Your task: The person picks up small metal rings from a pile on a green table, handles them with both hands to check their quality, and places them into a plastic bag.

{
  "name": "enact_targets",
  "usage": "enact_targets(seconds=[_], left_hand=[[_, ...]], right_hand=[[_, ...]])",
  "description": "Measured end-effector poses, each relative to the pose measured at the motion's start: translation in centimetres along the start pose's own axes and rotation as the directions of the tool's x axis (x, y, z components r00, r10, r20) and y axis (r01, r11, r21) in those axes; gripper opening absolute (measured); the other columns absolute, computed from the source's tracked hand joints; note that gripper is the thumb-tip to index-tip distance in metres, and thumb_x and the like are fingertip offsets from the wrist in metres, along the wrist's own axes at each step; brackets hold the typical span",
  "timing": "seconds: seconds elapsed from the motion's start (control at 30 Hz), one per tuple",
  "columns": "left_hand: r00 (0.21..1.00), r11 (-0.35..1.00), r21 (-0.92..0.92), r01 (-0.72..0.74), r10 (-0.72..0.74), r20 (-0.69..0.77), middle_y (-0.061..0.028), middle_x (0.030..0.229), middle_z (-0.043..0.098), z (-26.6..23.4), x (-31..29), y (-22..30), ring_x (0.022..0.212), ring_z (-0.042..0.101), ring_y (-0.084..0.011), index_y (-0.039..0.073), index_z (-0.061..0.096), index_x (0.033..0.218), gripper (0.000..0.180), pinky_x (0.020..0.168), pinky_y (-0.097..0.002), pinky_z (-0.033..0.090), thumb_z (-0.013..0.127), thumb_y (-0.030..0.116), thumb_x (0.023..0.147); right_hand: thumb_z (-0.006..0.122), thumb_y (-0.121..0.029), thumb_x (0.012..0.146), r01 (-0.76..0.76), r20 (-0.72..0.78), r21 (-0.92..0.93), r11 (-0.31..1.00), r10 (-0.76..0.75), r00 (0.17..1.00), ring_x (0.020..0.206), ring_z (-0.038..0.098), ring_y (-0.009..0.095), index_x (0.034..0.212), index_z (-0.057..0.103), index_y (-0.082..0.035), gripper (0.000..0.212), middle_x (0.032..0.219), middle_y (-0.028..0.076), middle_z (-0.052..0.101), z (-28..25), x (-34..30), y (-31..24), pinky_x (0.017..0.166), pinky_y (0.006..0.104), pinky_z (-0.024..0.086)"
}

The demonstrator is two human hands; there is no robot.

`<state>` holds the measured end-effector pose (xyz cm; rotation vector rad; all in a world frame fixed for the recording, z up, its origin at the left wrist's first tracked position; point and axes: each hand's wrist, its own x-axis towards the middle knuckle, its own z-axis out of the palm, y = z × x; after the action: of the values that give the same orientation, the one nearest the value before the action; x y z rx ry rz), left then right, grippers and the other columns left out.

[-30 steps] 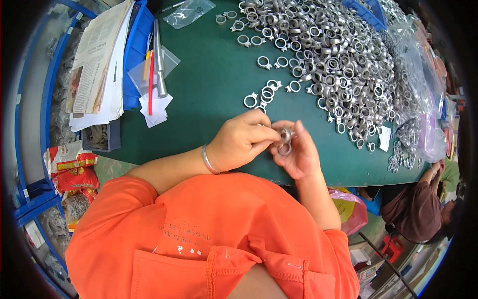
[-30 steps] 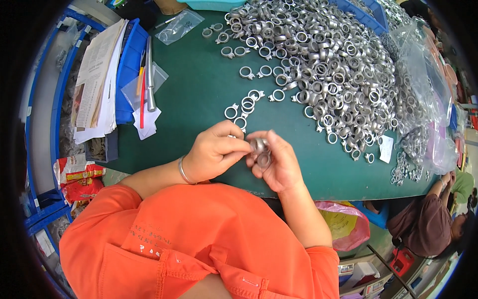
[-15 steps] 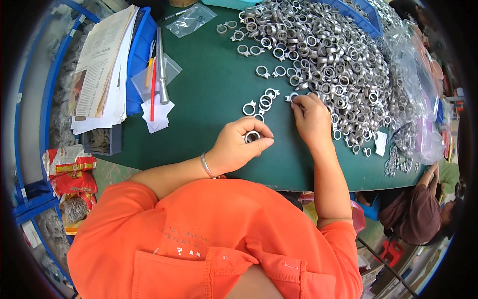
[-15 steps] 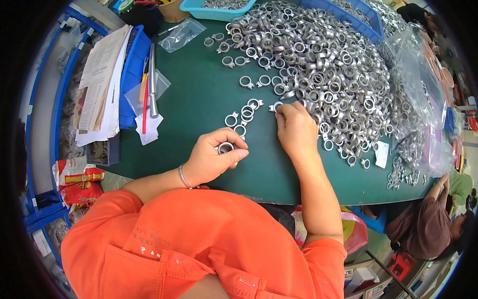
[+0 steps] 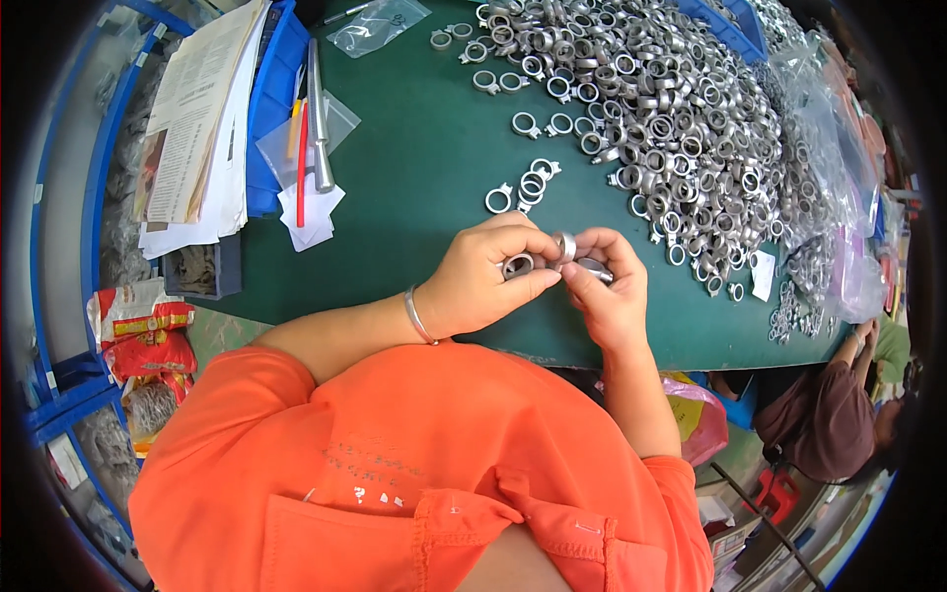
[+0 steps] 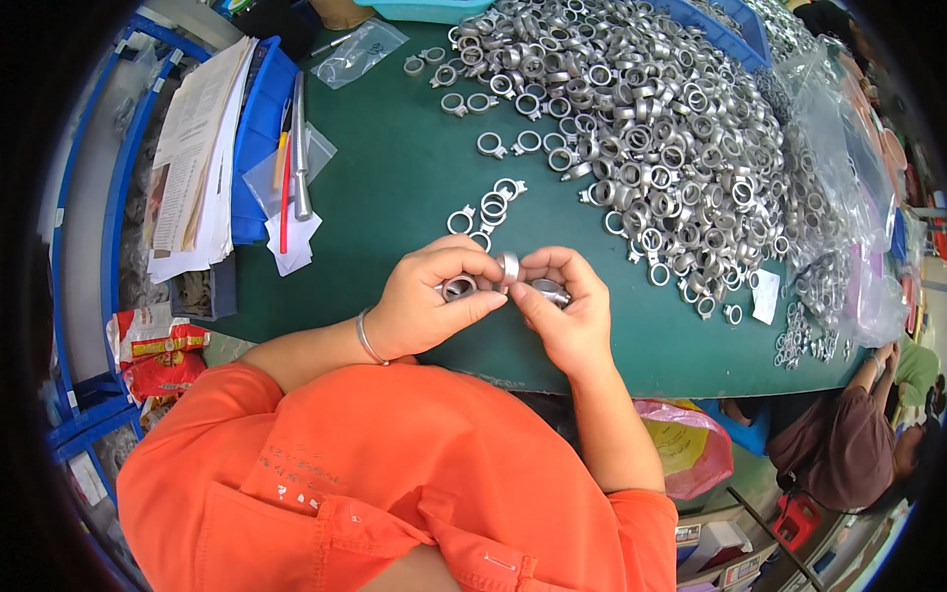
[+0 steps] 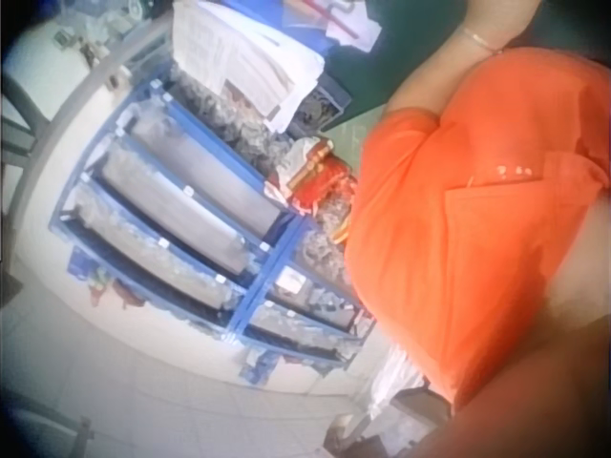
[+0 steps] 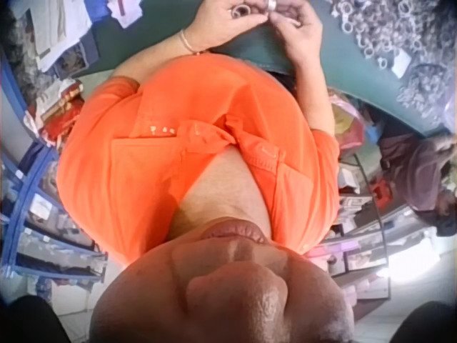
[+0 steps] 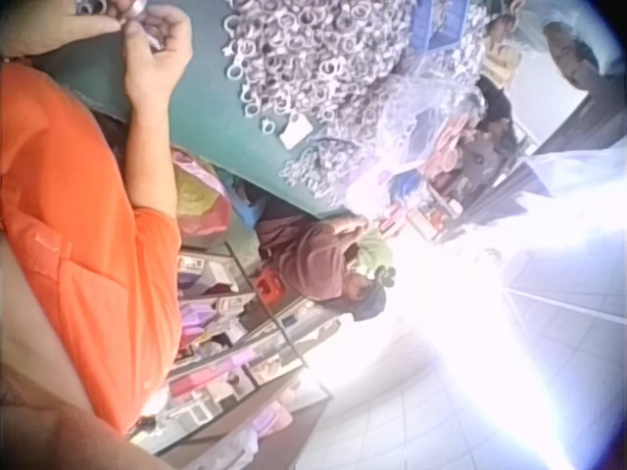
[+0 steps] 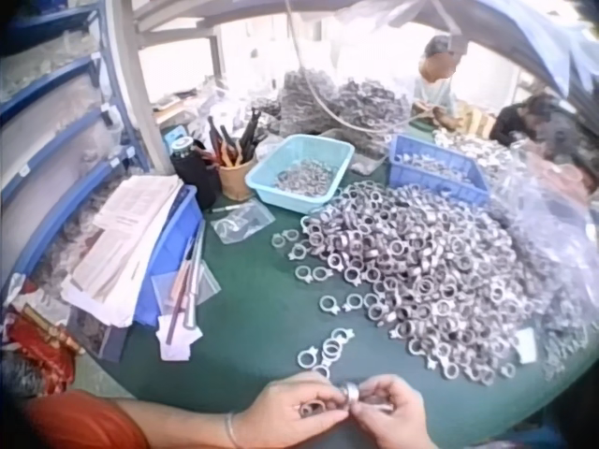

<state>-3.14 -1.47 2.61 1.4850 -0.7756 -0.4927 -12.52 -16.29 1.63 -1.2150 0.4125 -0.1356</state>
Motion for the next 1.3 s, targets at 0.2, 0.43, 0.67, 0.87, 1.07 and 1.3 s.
enact_targets(seconds=[0.2, 0.43, 0.67, 0.87, 1.07, 1.3], left_hand=[[0.981, 0.962, 0.192, -0.192, 0.181, 0.074, -0.0044, 0.081, 0.055, -0.3, 0.1, 0.1, 0.069, 0.055, -0.0117, 0.004, 0.062, 0.087, 0.019, 0.058, -0.0223, 0.044, 0.067, -0.004, 0.07], [0.914, 0.904, 0.267, -0.335, 0.38, -0.142, -0.0074, 0.081, 0.054, -0.2, 0.4, 0.3, 0.068, 0.054, -0.0153, 0.003, 0.052, 0.085, 0.023, 0.057, -0.0239, 0.044, 0.063, -0.008, 0.069], [0.77, 0.672, 0.406, -0.62, 0.42, 0.481, 0.0003, 0.088, 0.058, 2.7, 2.9, 2.6, 0.078, 0.057, -0.0201, 0.011, 0.06, 0.081, 0.02, 0.086, -0.0426, 0.04, 0.071, 0.017, 0.065], [0.862, 0.853, 0.217, -0.475, 0.403, 0.307, -0.0072, 0.085, 0.062, 2.8, 3.7, 2.6, 0.08, 0.06, -0.021, 0.002, 0.063, 0.081, 0.012, 0.079, -0.034, 0.046, 0.067, 0.002, 0.07], [0.999, 0.964, 0.261, -0.047, 0.051, -0.01, -0.0047, 0.079, 0.057, 0.4, 3.4, -0.6, 0.062, 0.054, -0.0099, 0.0, 0.063, 0.084, 0.008, 0.055, -0.0196, 0.042, 0.063, -0.002, 0.076], [0.96, 0.886, 0.408, -0.218, 0.12, 0.253, -0.0056, 0.076, 0.057, 0.9, 2.6, 0.8, 0.065, 0.054, -0.0126, 0.001, 0.063, 0.082, 0.008, 0.056, -0.0228, 0.042, 0.064, 0.001, 0.074]], right_hand=[[0.055, -0.016, 0.087, -0.248, 0.268, 0.522, 0.816, 0.119, 0.956, 0.049, 0.048, 0.012, 0.109, 0.052, 0.002, 0.028, 0.083, 0.012, 0.058, -0.3, 0.4, 0.5, 0.039, 0.0194, 0.035], [0.051, -0.003, 0.079, -0.144, 0.196, 0.606, 0.782, 0.029, 0.98, 0.087, 0.059, 0.025, 0.109, 0.053, 0.003, 0.03, 0.108, 0.016, 0.055, 0.6, -0.1, 1.4, 0.059, 0.0273, 0.049], [0.042, -0.033, 0.089, -0.272, 0.209, 0.899, 0.342, 0.21, 0.955, 0.093, 0.055, 0.022, 0.104, 0.056, -0.008, 0.032, 0.104, 0.009, 0.056, 1.0, -1.3, 2.9, 0.08, 0.0352, 0.046], [0.054, -0.023, 0.082, 0.169, -0.174, 0.957, 0.237, 0.002, 0.985, 0.081, 0.052, 0.024, 0.099, 0.061, -0.012, 0.022, 0.096, 0.011, 0.059, -7.0, -9.0, 1.4, 0.046, 0.0267, 0.041], [0.048, -0.02, 0.082, 0.74, -0.863, 0.503, 0.446, 0.206, 0.462, 0.082, 0.055, 0.023, 0.101, 0.056, -0.008, 0.024, 0.095, 0.01, 0.059, -17.6, -19.7, 6.6, 0.052, 0.0287, 0.044], [0.044, -0.03, 0.089, 0.071, -0.897, 0.425, 0.902, 0.431, -0.097, 0.082, 0.054, 0.027, 0.115, 0.045, -0.001, 0.039, 0.102, 0.011, 0.054, -24.6, -22.8, 16.6, 0.074, 0.0473, 0.046]])
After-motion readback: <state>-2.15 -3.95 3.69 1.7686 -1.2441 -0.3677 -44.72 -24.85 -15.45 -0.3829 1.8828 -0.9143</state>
